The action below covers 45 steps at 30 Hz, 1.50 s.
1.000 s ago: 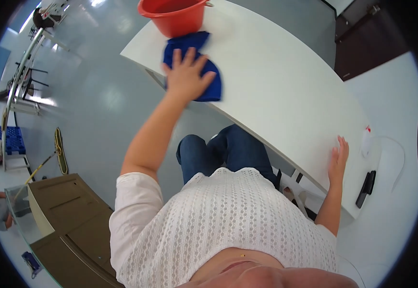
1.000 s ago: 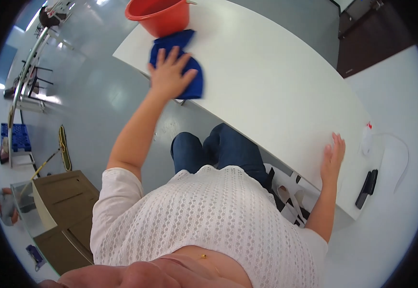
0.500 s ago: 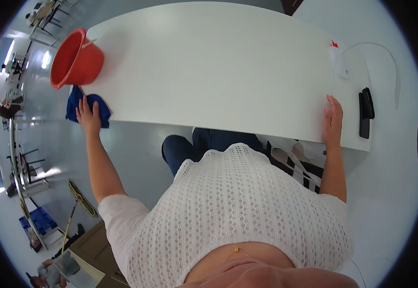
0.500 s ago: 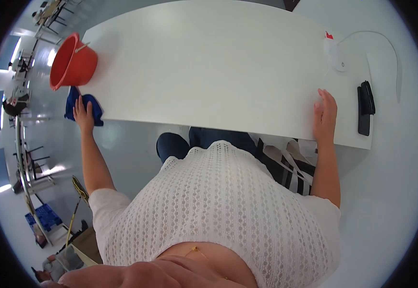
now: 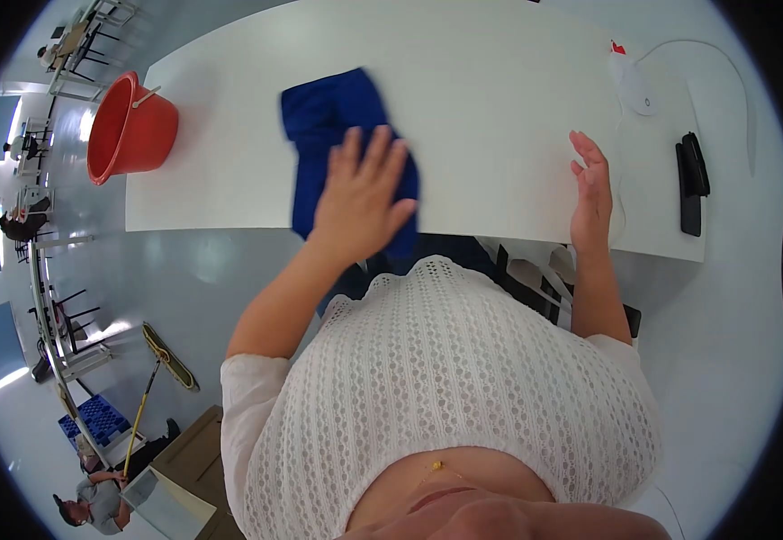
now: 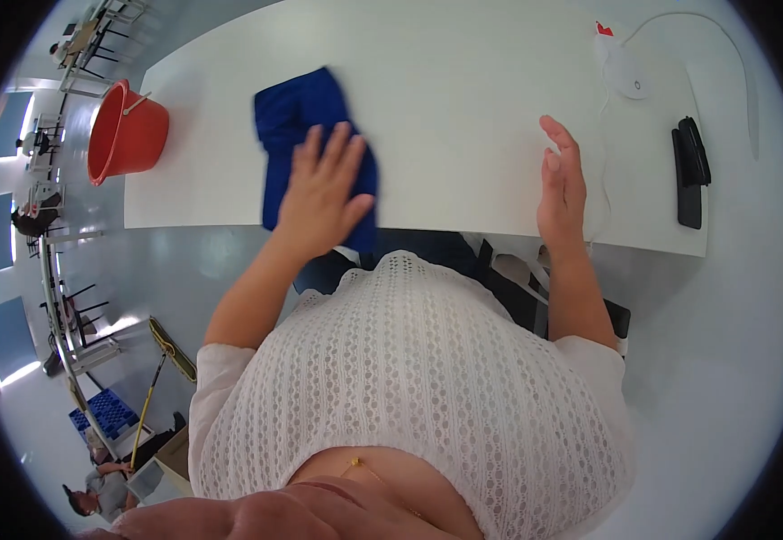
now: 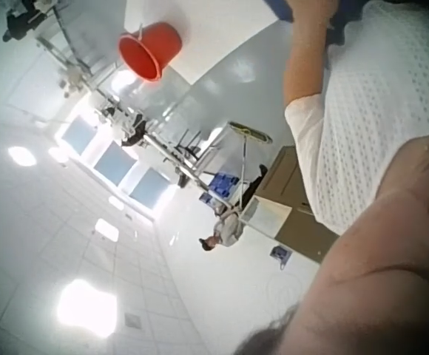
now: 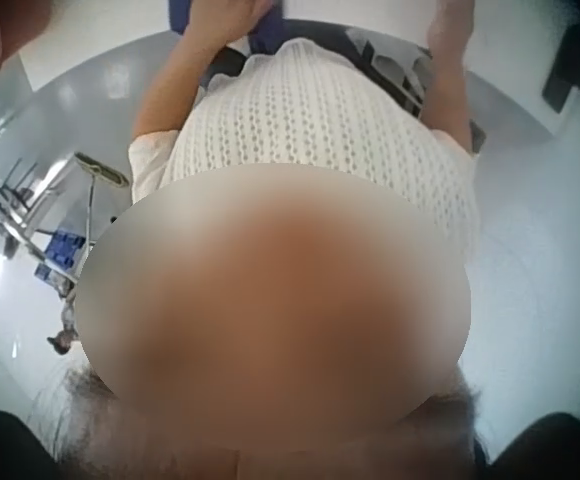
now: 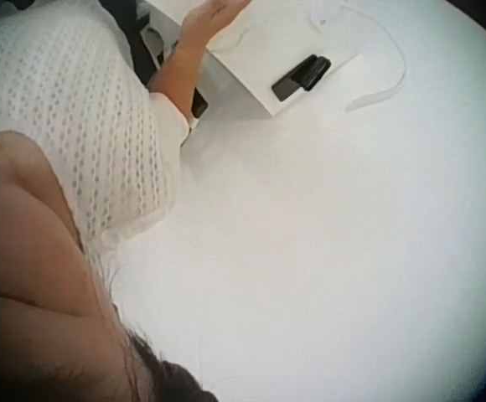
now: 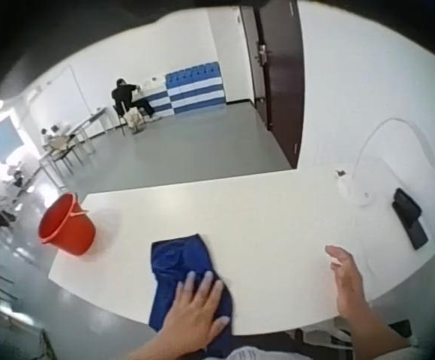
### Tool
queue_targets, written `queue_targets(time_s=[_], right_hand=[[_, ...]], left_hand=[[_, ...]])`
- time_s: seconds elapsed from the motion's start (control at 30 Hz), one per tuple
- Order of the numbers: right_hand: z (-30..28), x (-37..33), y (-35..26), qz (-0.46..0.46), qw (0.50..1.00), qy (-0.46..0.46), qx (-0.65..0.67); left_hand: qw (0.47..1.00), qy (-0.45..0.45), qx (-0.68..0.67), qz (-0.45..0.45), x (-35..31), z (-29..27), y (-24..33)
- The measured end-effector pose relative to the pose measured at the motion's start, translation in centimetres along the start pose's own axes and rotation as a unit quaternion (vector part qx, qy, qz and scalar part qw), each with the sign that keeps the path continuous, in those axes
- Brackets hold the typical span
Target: The recorder wrings out a blue cloth in a red bucket and wipes down a white table before carrying the bucket to a sink.
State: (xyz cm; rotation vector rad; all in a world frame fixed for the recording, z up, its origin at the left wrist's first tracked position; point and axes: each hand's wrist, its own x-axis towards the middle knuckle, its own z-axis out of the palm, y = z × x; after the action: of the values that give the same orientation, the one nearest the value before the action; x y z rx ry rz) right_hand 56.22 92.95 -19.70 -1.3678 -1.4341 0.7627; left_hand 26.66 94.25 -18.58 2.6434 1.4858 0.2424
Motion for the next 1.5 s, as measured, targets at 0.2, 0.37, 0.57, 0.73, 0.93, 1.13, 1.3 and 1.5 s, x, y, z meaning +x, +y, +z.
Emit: queue_targets(time_s=[0.2,0.37,0.57,0.73,0.93,1.13,1.3,1.5], right_hand=[[-1.4,-1.1,1.1,-0.011,0.998,0.055,-0.025],[-1.8,-2.1,2.5,-0.039,0.988,0.131,-0.075],[-0.4,-1.5,1.5,-0.069,0.982,0.132,-0.114],[-0.5,-1.6,1.8,-0.081,0.983,0.116,-0.113],[-0.2,-1.6,1.1,-0.075,0.983,0.103,-0.132],[-0.4,-1.6,1.7,-0.093,0.982,0.114,-0.117],[-0.2,-2.3,1.6,-0.072,0.992,0.103,-0.011],[-0.8,-2.5,0.7,0.004,0.998,0.064,0.001]], left_hand=[[0.976,0.014,-0.091,0.197,5.2,2.2,7.4],[0.931,0.054,-0.146,0.330,8.2,3.8,9.2],[0.983,0.033,-0.045,0.177,10.4,3.1,6.4],[0.996,0.047,-0.019,0.076,11.9,2.5,0.0],[0.992,0.085,0.044,-0.076,8.8,1.1,-11.2],[0.956,0.082,0.110,-0.258,4.2,-0.4,-20.3],[0.926,0.035,0.104,-0.363,4.4,-1.5,-21.9],[0.920,-0.005,0.076,-0.384,9.0,-0.9,-18.9]])
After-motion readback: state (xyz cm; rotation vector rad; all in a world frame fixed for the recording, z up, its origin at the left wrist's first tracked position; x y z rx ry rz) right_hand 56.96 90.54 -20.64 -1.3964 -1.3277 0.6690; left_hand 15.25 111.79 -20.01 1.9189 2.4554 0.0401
